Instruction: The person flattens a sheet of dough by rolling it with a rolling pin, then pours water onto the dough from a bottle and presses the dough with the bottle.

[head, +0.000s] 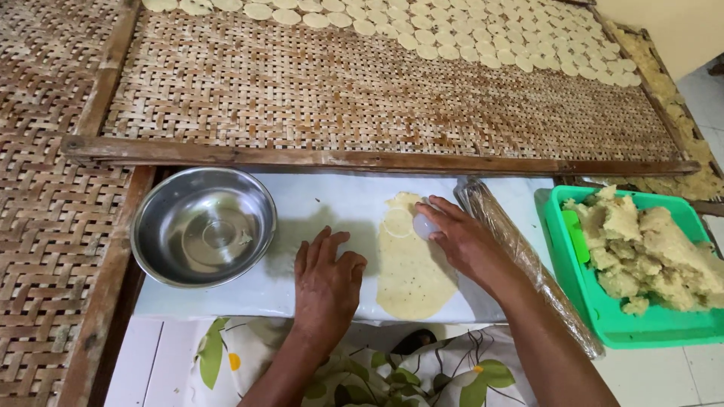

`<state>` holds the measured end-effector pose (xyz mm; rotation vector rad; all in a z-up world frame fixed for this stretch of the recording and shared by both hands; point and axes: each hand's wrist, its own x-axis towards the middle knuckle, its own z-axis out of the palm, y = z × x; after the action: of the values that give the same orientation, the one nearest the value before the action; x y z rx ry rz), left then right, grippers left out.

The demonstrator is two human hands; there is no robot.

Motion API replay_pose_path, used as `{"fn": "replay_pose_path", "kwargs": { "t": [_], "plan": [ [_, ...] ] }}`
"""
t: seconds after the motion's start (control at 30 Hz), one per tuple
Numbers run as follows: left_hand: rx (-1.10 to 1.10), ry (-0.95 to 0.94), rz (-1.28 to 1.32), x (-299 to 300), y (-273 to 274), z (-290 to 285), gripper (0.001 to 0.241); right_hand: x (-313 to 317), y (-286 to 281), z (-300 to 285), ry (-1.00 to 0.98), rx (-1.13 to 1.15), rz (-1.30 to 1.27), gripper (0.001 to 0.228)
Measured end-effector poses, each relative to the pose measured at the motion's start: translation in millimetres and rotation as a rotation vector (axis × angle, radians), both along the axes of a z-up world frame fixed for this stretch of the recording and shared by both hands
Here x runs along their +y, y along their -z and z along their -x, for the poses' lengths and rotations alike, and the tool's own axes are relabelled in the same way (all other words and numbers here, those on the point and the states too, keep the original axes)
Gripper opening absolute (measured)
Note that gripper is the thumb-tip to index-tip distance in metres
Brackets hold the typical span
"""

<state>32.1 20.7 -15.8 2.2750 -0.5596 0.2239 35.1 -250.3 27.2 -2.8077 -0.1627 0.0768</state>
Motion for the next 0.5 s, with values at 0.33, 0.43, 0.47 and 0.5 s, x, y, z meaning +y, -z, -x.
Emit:
{"fn": "replay_pose_path", "kwargs": {
  "t": [0.33, 0.43, 0.47, 0.5],
  "plan": [
    [0.010, -0.004, -0.041, 1, -1, 0, 0.005, 0, 3, -2, 0.007, -0.026, -0.002, 0.053],
    [0.035, 0.014, -0.052, 1, -2, 1, 0.005, -2, 7, -1, 0.014, -0.034, 0.011, 0.054],
    [0.046, 0.018, -0.055, 0, -3, 1, 0.005, -2, 6, 0, -0.001, -0.054, 0.013, 0.054],
    [0.057, 0.021, -0.060, 1, -4, 1, 0.005, -2, 6, 1, -0.017, -0.072, 0.013, 0.054]
  ]
}}
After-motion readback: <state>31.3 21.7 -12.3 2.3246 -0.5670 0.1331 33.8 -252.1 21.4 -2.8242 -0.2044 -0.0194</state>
